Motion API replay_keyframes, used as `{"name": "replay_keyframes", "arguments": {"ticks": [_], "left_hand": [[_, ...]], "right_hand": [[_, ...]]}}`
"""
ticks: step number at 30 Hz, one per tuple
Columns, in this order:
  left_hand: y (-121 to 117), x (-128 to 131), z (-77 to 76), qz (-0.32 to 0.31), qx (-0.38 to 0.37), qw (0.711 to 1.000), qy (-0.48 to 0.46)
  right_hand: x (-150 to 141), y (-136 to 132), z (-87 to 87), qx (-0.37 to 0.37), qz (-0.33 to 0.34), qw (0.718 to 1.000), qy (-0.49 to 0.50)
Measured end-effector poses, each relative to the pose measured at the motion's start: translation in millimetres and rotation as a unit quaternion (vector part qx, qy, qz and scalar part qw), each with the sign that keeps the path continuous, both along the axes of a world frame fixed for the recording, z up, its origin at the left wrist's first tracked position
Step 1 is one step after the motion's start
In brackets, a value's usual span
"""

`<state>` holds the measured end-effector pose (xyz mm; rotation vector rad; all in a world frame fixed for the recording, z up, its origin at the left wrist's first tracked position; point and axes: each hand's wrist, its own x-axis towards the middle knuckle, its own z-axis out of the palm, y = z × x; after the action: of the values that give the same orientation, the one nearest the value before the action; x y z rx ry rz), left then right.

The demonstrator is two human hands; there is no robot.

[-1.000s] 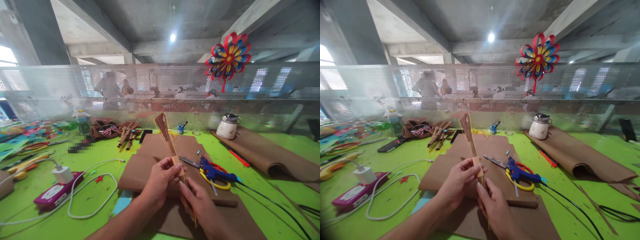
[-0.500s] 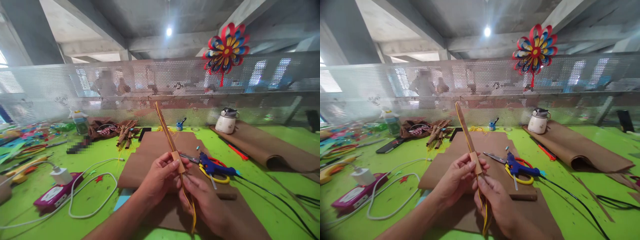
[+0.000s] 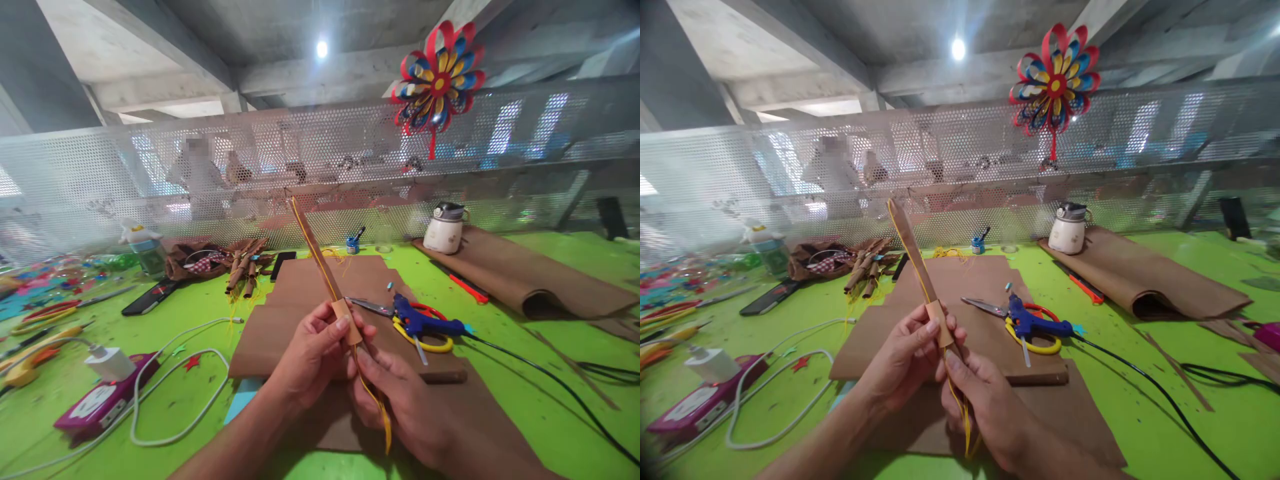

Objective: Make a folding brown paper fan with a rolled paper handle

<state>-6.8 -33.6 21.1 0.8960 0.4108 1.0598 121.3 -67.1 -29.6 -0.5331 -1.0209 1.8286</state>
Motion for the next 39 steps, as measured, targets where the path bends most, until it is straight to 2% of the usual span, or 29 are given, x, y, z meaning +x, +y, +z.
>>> {"name": "replay_keyframes", "arguments": {"ticks": [3,5,9,19,24,26,29,31,39], "left_hand": [[1,0,-1.1,0.005,-0.006,1.000,0.001],[2,-1,-1.2,0.013,-0.016,1.000,0.010],[2,-1,-0.3,0.032,-0.027,0.998,0.037],[3,1,-0.9,0.069,-0.024,0.996,0.054],[0,2,0.1,0.068,-0.005,0.996,0.053],[-1,3,-0.4,0.073,-0.001,0.996,0.057],[-2,5,-1.6,0.086,0.000,0.995,0.057],[-3,6,-2.0,0.097,0.000,0.994,0.055],[-6,13,-1.3,0.147,-0.013,0.988,0.052]], "right_hand": [[2,0,7.2,-0.035,0.066,0.996,0.056],[3,1,9.4,-0.043,0.080,0.994,0.065],[2,2,7.1,-0.024,0.037,0.998,0.033],[1,2,0.5,0.003,-0.007,0.999,-0.036],[-1,2,-4.9,0.055,-0.086,0.985,-0.139],[-1,1,-5.1,0.102,-0.145,0.963,-0.201],[0,1,-3.8,0.210,-0.228,0.908,-0.283],[2,2,-3.1,0.261,-0.257,0.872,-0.324],[9,7,-1.5,0.351,-0.326,0.755,-0.448]]}}
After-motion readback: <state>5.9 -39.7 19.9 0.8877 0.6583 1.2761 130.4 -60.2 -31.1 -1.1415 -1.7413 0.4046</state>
